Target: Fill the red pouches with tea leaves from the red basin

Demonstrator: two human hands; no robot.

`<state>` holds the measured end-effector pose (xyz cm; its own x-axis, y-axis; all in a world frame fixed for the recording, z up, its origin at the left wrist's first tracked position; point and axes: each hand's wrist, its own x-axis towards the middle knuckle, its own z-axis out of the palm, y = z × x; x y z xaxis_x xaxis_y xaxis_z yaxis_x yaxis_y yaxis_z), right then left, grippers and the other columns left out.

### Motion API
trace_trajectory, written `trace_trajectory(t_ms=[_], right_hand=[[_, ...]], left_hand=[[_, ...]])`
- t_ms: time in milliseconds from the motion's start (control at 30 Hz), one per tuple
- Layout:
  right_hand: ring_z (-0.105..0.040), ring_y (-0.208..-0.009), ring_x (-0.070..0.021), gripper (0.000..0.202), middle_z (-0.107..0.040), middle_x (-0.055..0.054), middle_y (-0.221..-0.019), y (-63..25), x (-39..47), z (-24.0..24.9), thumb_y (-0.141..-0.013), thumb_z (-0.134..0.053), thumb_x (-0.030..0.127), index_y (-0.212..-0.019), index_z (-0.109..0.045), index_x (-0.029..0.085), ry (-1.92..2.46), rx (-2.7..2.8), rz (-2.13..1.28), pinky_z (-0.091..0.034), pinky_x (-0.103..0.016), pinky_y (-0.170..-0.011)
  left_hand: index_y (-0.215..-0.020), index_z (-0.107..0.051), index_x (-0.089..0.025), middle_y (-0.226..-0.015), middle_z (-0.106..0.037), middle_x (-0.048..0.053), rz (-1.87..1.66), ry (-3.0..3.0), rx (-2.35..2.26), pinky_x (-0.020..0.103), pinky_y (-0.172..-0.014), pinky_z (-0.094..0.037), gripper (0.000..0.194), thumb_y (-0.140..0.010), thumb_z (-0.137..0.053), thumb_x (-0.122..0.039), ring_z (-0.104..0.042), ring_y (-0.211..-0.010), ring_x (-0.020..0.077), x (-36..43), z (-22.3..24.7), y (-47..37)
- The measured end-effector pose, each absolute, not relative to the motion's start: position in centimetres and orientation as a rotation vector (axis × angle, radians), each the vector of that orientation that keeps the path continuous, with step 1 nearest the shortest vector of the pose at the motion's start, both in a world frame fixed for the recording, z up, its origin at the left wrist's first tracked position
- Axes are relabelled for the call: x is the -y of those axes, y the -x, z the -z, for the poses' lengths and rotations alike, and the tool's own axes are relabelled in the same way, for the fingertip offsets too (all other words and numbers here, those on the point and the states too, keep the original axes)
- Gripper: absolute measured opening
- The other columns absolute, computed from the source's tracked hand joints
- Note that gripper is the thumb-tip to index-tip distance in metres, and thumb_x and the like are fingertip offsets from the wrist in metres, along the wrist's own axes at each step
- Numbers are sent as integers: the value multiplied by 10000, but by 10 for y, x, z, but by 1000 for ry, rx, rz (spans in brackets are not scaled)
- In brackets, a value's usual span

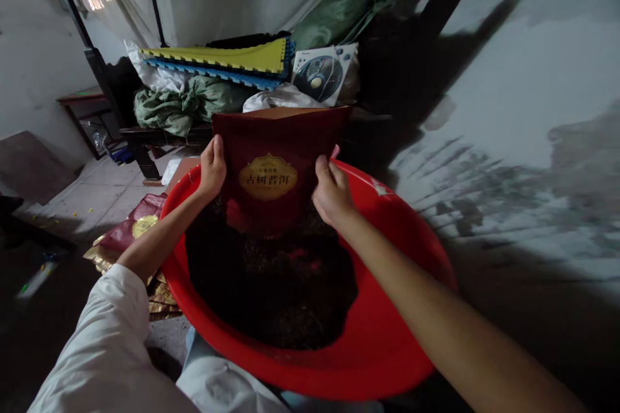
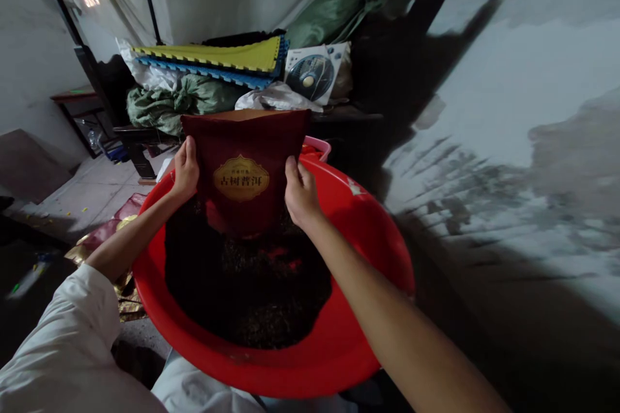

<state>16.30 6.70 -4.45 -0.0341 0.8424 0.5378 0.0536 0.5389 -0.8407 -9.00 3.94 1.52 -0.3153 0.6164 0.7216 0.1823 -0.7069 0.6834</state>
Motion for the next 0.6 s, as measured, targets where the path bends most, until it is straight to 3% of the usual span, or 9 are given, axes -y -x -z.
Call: trace_trajectory(t_ms=[233, 367, 467, 600], right_hand=[[-648, -1170, -268, 588, -714, -78, -1173, -159, -60, 45, -926, -484, 801, -1099, -658, 267, 728, 1341, -933, -555, -418, -972], [-680, -943, -251, 560, -738, -44, -956, -148, -45, 45, -918, -532, 777, -959, -691, 242, 716, 1476, -1021, -563, -398, -853], [-659, -835, -234, 594, -714, -25, -841, -140, -37, 48, -892, -540, 805, -870, -684, 229, 729, 1510, -995, -550, -383, -806], [-658, -832, -216, 556, -732, -24, -896, -144, -47, 54, -895, -579, 769, -949, -700, 229, 729, 1330, -977, -546, -366, -779]], left_hand=[[-804, -553, -202, -781, -510, 4, -2024, -1507, -1008, 276, -704, -492, 625, -905, -500, -816, -504, -740, 141, -38, -5, 70], [-855, -604, -196, -851, -599, 22, -1905, -1631, -1057, 329, -839, -542, 638, -940, -447, -809, -584, -831, 169, -32, 1, 64], [-962, -666, -182, -972, -676, 60, -1775, -1751, -1078, 376, -958, -535, 633, -957, -463, -782, -636, -967, 215, -29, 3, 61], [-1263, -652, -185, -1285, -681, 96, -1718, -1770, -1064, 451, -1171, -432, 606, -990, -492, -701, -598, -1272, 276, -32, 1, 62]])
